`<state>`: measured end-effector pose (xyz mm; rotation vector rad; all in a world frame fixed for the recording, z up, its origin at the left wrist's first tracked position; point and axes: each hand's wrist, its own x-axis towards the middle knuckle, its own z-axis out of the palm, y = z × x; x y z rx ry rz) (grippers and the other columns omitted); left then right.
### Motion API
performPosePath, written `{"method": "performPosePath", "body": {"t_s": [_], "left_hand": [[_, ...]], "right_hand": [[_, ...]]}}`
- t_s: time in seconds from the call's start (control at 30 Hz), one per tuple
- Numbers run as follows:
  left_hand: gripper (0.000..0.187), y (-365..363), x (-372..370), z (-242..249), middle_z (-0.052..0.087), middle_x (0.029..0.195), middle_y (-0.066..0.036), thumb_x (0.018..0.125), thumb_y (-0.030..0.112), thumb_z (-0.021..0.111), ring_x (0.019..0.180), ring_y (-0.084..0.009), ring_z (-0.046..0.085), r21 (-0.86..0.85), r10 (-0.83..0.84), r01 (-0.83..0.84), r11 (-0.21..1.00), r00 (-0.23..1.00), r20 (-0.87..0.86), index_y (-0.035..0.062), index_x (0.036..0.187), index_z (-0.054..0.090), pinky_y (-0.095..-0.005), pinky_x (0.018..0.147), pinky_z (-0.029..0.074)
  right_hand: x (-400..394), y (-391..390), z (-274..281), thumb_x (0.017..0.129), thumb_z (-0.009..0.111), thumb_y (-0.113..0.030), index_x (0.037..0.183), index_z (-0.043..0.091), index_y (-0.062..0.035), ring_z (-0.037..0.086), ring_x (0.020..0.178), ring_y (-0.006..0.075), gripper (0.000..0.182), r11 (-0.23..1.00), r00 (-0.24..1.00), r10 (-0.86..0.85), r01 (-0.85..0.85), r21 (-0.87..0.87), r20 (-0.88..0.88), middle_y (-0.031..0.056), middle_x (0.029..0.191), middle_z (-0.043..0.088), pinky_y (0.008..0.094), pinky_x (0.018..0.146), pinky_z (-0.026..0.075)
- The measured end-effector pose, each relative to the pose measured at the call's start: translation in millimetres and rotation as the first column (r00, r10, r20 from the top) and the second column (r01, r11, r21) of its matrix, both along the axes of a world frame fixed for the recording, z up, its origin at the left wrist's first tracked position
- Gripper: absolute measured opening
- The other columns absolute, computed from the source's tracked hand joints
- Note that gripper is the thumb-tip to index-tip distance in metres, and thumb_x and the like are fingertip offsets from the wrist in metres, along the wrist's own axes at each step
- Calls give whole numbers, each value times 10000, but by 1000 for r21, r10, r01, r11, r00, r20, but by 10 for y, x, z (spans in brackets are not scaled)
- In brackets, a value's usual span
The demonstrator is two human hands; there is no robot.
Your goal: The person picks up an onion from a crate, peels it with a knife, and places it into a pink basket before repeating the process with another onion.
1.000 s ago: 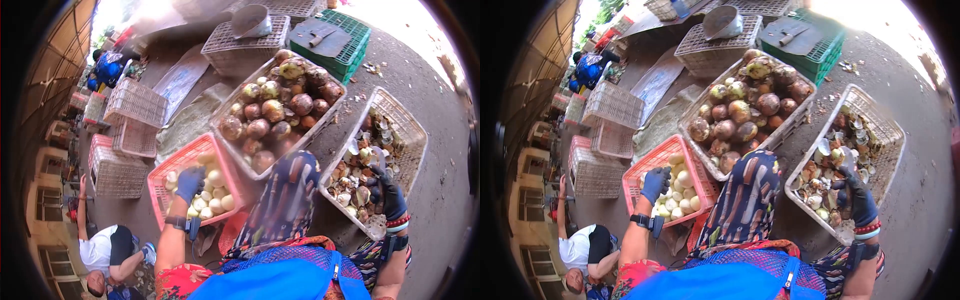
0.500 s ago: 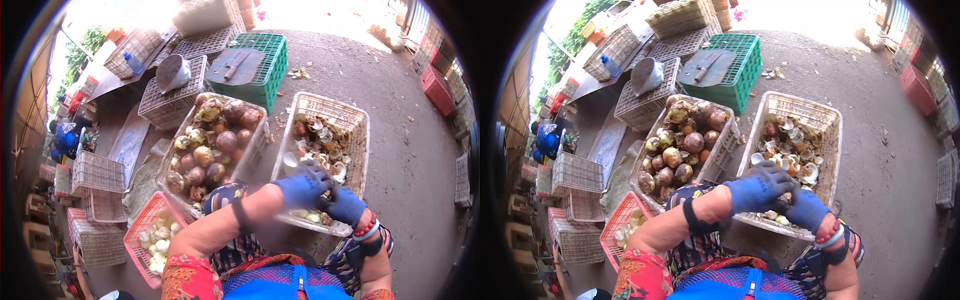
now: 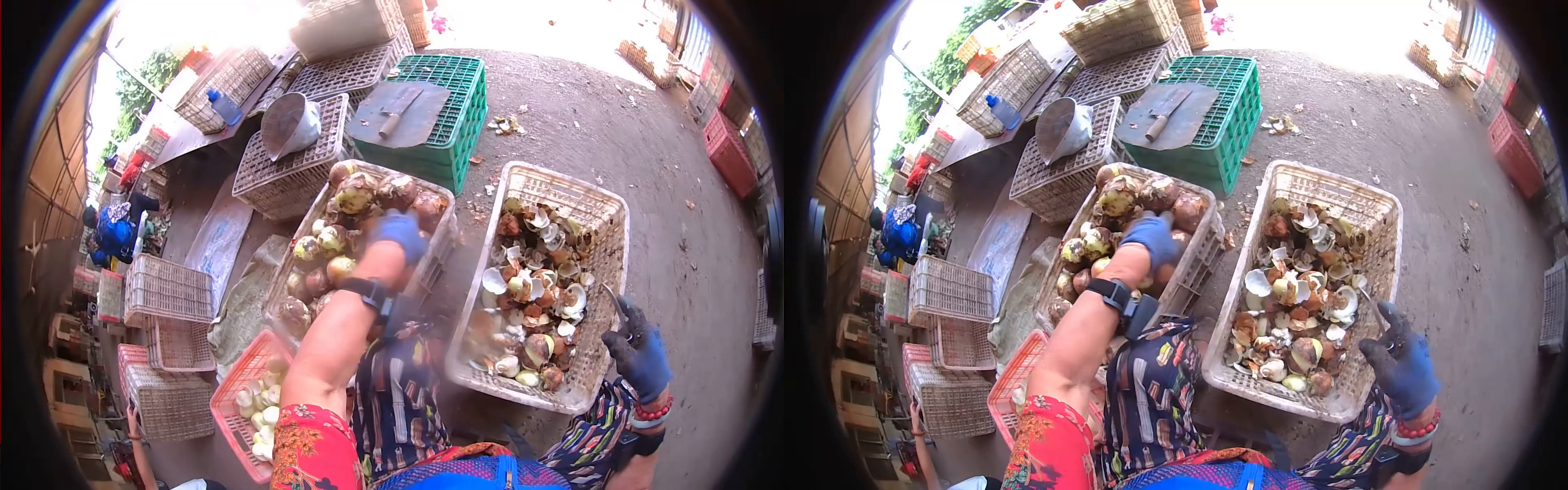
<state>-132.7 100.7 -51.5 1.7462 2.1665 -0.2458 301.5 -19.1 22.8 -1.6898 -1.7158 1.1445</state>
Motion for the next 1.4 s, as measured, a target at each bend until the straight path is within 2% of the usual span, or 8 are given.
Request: {"method": "performPosePath", "body": {"t_s": [0.33, 0.47, 0.6, 0.67, 0.73, 0.8, 0.93, 1.4], "left_hand": [[708, -130, -794, -759, 609, 1199, -226, 725, 467, 800, 1083, -384, 630, 50, 91, -114, 992, 941, 327, 53, 1241, 545, -446, 930, 521], [703, -371, -694, -144, 656, 1142, -176, 809, 529, 756, 1032, -345, 661, -415, 317, -436, 799, -283, 905, 61, 1286, 540, -476, 867, 557], [848, -643, 83, 714, 614, 1262, -192, 849, 697, 571, 1117, -370, 627, -527, 298, -102, 844, -728, 618, 35, 1373, 485, -502, 904, 544], [782, -799, 552, 690, 612, 1262, -181, 856, 594, 594, 1123, -335, 625, 90, -104, -178, 980, -66, 992, 27, 1381, 470, -479, 923, 539], [698, -988, 1107, 734, 612, 1257, -165, 852, 371, 701, 1123, -282, 627, 716, -630, 67, 695, 535, 562, 9, 1391, 444, -438, 946, 535], [759, -1055, 1531, 597, 616, 1244, -142, 760, 19, 834, 1092, -221, 636, 659, -617, 8, 752, 360, 700, -9, 1394, 418, -373, 959, 532], [432, -841, 1735, 890, 656, 1146, -106, 1030, 398, 517, 1025, -177, 650, -336, 358, 125, 934, -311, 880, 31, 1255, 557, -331, 908, 543], [669, -614, 1691, 301, 653, 1174, -197, 957, 607, 453, 1044, -332, 658, -572, 611, 281, 771, -579, 539, 8, 1221, 594, -476, 926, 536]], "right_hand": [[-310, 90, -32, 966, 600, -163, 1225, 632, 10, 650, 750, 202, 313, 995, 995, 36, -44, -85, -89, 172, 855, 684, 337, 722, 520], [-294, 57, -115, 976, 590, -151, 1193, 652, 0, 628, 746, 143, 271, 985, 972, -43, 3, -174, -231, 102, 858, 683, 288, 662, 509], [-481, 28, -146, 965, 612, -150, 1321, 562, -17, 564, 712, 82, 383, 908, 737, -213, -93, -409, -641, 34, 955, 658, 239, 583, 464], [-754, 9, 29, 951, 645, -153, 1481, 395, -63, 544, 711, 79, 593, 941, 659, -177, -106, -323, -731, 41, 1073, 633, 244, 588, 468], [-811, -16, -100, 934, 663, -130, 1570, 228, -122, 555, 784, 86, 771, 935, 553, -109, -226, -275, -826, 73, 1155, 616, 270, 680, 505], [-829, -49, -46, 913, 699, -148, 1595, 143, -162, 563, 873, 93, 881, 986, 424, -6, -146, -75, -906, 101, 1231, 614, 294, 755, 500], [-610, 28, -159, 927, 701, -228, 1594, 139, -155, 589, 1110, 164, 876, 991, 479, -13, -108, -73, -878, 127, 1329, 583, 313, 924, 487], [-330, 65, 54, 1039, 526, -325, 1143, 649, 21, 530, 708, 101, 381, 965, 911, -3, -105, -240, -413, 36, 760, 613, 292, 662, 474]]}}
